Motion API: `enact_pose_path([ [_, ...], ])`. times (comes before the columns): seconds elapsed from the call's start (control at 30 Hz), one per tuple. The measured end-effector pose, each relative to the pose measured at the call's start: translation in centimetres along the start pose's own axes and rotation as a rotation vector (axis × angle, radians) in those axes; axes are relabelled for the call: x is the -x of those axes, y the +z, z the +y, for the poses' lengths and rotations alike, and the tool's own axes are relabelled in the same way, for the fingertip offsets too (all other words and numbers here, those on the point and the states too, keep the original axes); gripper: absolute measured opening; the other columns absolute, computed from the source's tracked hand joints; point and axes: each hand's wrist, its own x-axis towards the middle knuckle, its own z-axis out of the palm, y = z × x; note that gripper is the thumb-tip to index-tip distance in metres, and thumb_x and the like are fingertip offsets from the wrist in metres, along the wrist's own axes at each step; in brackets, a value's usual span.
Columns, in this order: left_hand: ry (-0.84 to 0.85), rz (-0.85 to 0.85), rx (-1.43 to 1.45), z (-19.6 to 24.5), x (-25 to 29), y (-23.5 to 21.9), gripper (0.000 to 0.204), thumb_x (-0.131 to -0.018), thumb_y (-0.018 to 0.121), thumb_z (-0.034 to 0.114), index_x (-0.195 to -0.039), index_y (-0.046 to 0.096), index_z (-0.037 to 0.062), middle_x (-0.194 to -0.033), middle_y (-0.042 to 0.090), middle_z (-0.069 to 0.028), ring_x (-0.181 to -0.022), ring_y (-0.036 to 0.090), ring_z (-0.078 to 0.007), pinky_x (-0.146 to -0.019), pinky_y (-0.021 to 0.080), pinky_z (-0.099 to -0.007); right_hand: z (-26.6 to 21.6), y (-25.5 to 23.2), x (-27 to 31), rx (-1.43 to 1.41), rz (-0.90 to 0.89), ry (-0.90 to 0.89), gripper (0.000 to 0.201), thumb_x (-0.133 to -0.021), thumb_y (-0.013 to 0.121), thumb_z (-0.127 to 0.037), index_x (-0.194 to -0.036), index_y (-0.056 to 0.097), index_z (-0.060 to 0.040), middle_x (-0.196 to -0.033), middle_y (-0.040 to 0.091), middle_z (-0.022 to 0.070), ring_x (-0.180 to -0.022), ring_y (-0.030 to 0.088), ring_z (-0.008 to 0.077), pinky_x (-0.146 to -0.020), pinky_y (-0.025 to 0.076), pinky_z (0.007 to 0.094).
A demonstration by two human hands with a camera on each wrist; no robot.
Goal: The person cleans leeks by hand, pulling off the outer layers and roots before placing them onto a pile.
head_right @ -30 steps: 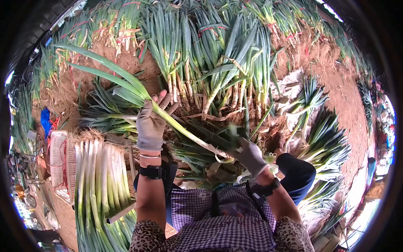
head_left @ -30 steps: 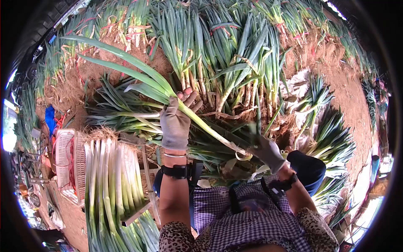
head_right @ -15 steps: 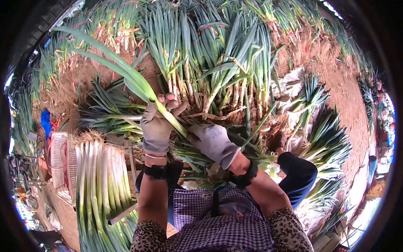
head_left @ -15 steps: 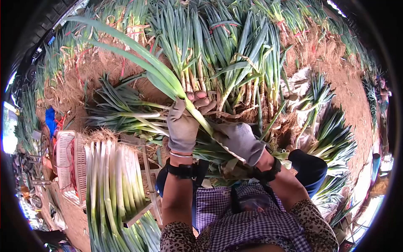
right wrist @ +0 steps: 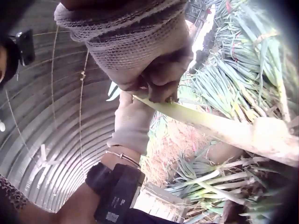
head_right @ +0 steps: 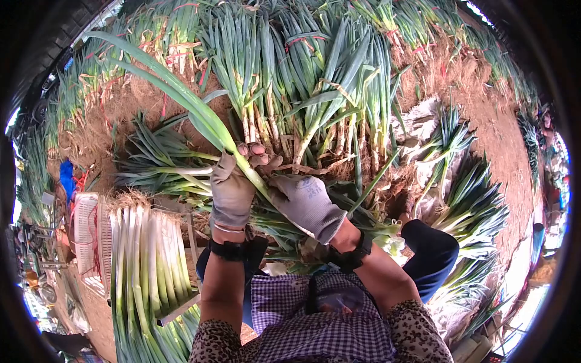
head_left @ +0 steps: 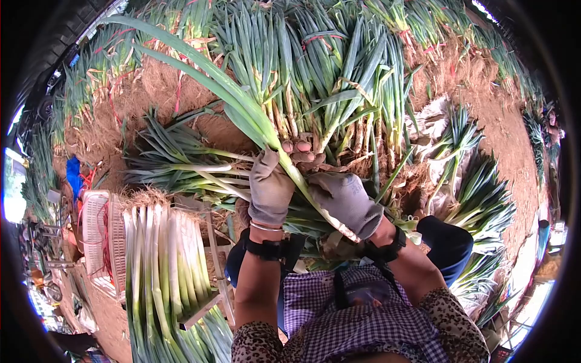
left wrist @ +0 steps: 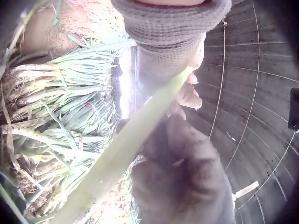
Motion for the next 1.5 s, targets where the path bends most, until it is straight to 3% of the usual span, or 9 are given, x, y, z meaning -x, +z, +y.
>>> enact_pose_path([
  [0.27,-0.081,-0.074,0.103,-0.9,0.3,-0.1,0.030,-0.098,0.051,0.025,-0.105,0.057,-0.0027,-0.108,0.062,-0.0240,-0.101,0.063,-0.0372,-0.100,0.042,-0.0619,2.8,0.1,-0.4,-0.405,-0.238,0.278,0.023,-0.082,0.058,-0.008,-0.102,0.066,0.0024,-0.083,0.065,0.0155,-0.077,0.064,0.0232,-0.072,0.050,0.0343],
  [0.5,-0.088,-0.111,-0.002,-0.9,0.1,0.5,0.032,-0.097,0.053,0.024,-0.107,0.059,-0.0060,-0.111,0.062,-0.0259,-0.107,0.060,-0.0406,-0.099,0.045,-0.0526,2.4,-0.1,-0.1,-0.496,-0.095,0.172,0.025,-0.086,0.061,-0.013,-0.105,0.065,0.0023,-0.085,0.065,0.0076,-0.073,0.058,0.0120,-0.070,0.048,0.0279],
  [0.53,-0.098,-0.107,-0.039,-0.9,0.1,0.9,0.033,-0.097,0.054,0.025,-0.108,0.059,-0.0060,-0.111,0.062,-0.0258,-0.107,0.060,-0.0409,-0.099,0.045,-0.0518,2.5,0.3,-0.4,-0.558,-0.061,0.215,0.017,-0.083,0.063,-0.011,-0.096,0.066,0.0005,-0.092,0.065,0.0145,-0.081,0.062,0.0263,-0.075,0.049,0.0336],
  [0.63,-0.201,-0.143,-0.074,-0.7,0.2,1.2,0.032,-0.094,0.059,0.030,-0.102,0.061,-0.0008,-0.108,0.065,-0.0233,-0.106,0.061,-0.0400,-0.103,0.041,-0.0537,3.2,-0.9,-1.2,-0.666,-0.441,0.459,0.012,-0.082,0.064,-0.009,-0.088,0.064,0.0009,-0.085,0.065,0.0136,-0.072,0.062,0.0233,-0.067,0.049,0.0327],
  [0.67,-0.245,-0.154,-0.027,-1.0,0.3,0.9,0.035,-0.092,0.061,0.032,-0.102,0.061,-0.0014,-0.107,0.065,-0.0241,-0.107,0.060,-0.0409,-0.103,0.040,-0.0536,5.9,2.2,-0.7,-0.798,-0.312,0.173,0.015,-0.079,0.064,-0.012,-0.082,0.063,0.0025,-0.075,0.065,0.0130,-0.063,0.060,0.0201,-0.059,0.048,0.0323],
  [1.0,-0.095,-0.106,0.003,-0.1,0.1,-0.1,0.032,-0.095,0.056,0.028,-0.105,0.060,-0.0014,-0.113,0.063,-0.0235,-0.099,0.066,-0.0349,-0.097,0.047,-0.0559,11.5,4.9,9.6,0.628,-1.100,0.113,0.026,-0.081,0.059,-0.017,-0.098,0.070,-0.0004,-0.096,0.069,0.0193,-0.090,0.068,0.0339,-0.074,0.055,0.0414],
  [1.1,0.004,-0.071,-0.006,0.7,-0.5,-1.0,0.028,-0.099,0.049,0.028,-0.106,0.059,0.0022,-0.118,0.063,-0.0197,-0.101,0.065,-0.0305,-0.101,0.045,-0.0546,15.4,3.8,12.1,0.624,-0.893,0.436,0.025,-0.085,0.057,-0.022,-0.099,0.069,-0.0038,-0.092,0.070,0.0158,-0.089,0.068,0.0339,-0.074,0.054,0.0416],
  [1.23,0.002,0.024,0.032,-0.5,-0.7,-0.7,0.025,-0.099,0.051,0.023,-0.108,0.058,0.0007,-0.121,0.061,-0.0181,-0.108,0.062,-0.0295,-0.099,0.046,-0.0486,9.6,0.7,4.5,0.113,0.072,0.267,0.027,-0.081,0.069,-0.027,-0.098,0.064,-0.0070,-0.087,0.067,0.0126,-0.082,0.065,0.0361,-0.071,0.052,0.0430],
  [1.5,-0.068,0.169,-0.056,-1.0,0.1,2.0,0.031,-0.097,0.052,0.014,-0.122,0.054,-0.0053,-0.119,0.061,-0.0133,-0.105,0.059,-0.0207,-0.093,0.048,-0.0345,-0.2,0.9,-2.6,0.085,0.258,-0.025,0.034,-0.066,0.079,-0.011,-0.093,0.061,-0.0042,-0.116,0.059,0.0127,-0.106,0.058,0.0330,-0.087,0.048,0.0392],
])
